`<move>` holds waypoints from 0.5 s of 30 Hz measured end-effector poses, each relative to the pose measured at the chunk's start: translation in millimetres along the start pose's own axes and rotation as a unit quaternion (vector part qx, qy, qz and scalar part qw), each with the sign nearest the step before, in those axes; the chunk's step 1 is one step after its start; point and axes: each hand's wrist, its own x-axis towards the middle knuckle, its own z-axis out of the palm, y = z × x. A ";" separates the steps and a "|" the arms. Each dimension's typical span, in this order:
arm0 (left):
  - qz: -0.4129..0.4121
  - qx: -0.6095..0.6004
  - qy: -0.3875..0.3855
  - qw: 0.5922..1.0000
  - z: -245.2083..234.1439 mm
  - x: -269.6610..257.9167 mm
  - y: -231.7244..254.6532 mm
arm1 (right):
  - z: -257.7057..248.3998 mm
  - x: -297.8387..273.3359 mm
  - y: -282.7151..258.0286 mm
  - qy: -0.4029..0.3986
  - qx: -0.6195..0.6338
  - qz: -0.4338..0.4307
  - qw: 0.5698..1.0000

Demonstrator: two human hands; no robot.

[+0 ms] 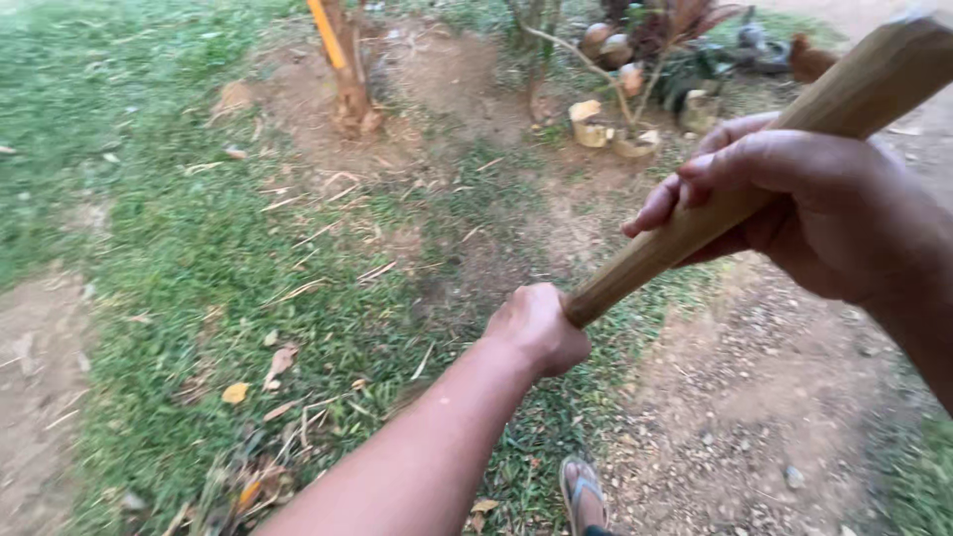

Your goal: The person sweeps dry leaves, trash, and debris along an outdoor dirt path and ground using a broom.

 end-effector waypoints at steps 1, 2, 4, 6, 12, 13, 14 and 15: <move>0.028 -0.030 0.001 0.999 6.6 4.6 7.3 | -2.7 -5.9 -5.0 0.023 -0.045 -0.007 0.999; 0.055 -0.060 0.005 0.997 12.1 11.1 11.1 | -4.3 -8.6 -7.0 0.044 -0.090 -0.017 0.995; 0.051 -0.085 -0.028 0.995 31.1 16.7 7.0 | -1.1 -11.6 6.9 0.033 -0.128 0.001 0.991; 0.018 -0.112 -0.091 0.989 52.5 10.1 -9.6 | 10.2 -16.2 32.8 0.009 -0.131 0.036 0.991; -0.105 0.058 -0.190 0.974 69.1 -38.7 -46.3 | 24.3 -45.3 87.0 0.103 0.115 0.236 0.959; -0.109 0.059 -0.197 0.973 70.3 -45.1 -40.7 | 16.7 -50.9 90.2 0.104 0.120 0.243 0.957; -0.118 0.069 -0.223 0.965 63.7 -44.0 -31.2 | 3.8 -48.2 87.0 0.137 0.130 0.262 0.946; -0.126 0.080 -0.250 0.957 56.5 -41.5 -20.9 | -9.0 -45.4 84.3 0.169 0.139 0.281 0.934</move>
